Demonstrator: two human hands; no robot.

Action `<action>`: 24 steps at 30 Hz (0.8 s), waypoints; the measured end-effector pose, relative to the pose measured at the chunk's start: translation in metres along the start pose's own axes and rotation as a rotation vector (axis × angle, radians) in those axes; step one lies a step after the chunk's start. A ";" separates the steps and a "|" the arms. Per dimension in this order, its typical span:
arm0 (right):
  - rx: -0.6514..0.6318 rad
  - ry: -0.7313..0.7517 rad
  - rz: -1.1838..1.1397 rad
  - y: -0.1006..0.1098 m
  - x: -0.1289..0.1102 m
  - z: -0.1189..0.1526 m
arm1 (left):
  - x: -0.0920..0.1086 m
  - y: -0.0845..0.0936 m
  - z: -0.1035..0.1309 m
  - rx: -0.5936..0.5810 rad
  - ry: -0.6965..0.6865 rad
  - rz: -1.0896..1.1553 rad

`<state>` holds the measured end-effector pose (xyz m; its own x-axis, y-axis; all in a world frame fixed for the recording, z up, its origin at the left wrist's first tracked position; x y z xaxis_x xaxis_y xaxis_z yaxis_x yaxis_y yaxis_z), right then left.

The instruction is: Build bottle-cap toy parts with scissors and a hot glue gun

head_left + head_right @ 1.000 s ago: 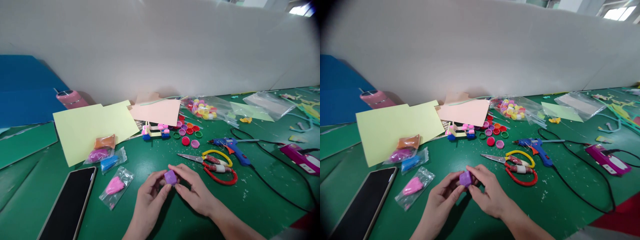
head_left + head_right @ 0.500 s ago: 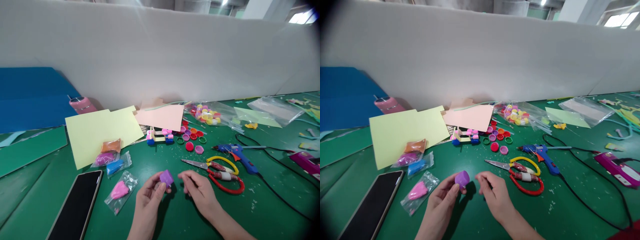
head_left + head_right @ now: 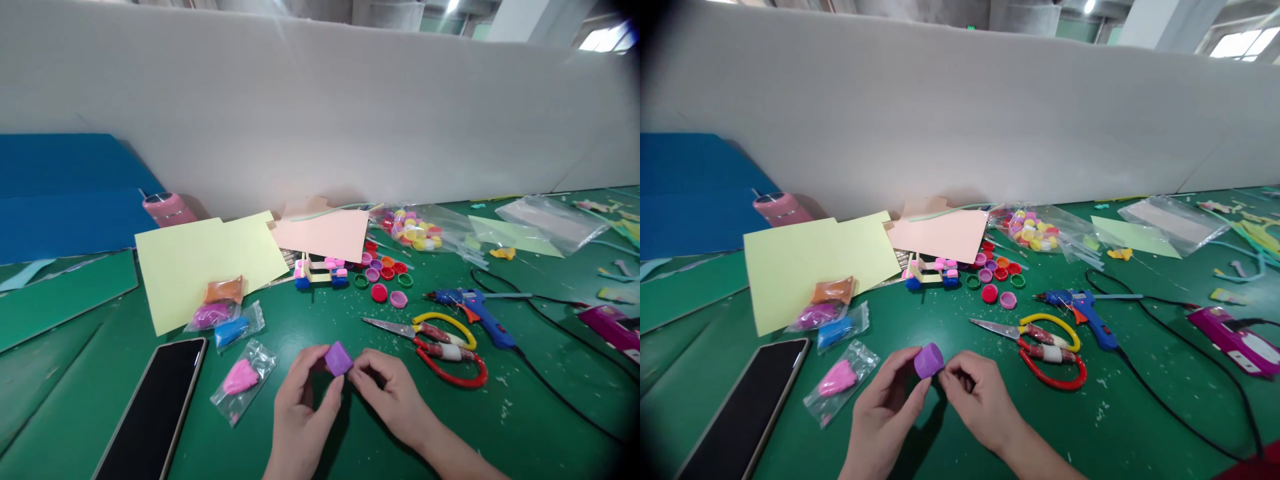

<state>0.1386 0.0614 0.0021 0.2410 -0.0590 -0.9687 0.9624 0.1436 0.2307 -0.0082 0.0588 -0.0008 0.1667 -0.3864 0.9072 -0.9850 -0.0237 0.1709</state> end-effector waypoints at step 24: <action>-0.094 0.216 0.042 0.016 -0.005 0.003 | 0.008 -0.003 0.000 -0.171 -0.333 -0.343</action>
<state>0.1531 0.0613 0.0112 0.2384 0.1600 -0.9579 0.9337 0.2337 0.2714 -0.0040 0.0553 0.0058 0.4287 -0.6563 0.6209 -0.8501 -0.0603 0.5232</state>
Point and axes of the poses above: each hand's wrist, its own z-axis away from the middle knuckle, its own y-axis out of the back of the hand, x = y × z, the point moved 2 cm from there along -z, towards the middle knuckle, and after that the axes turned 8 degrees about -y, right-handed, at the moved point
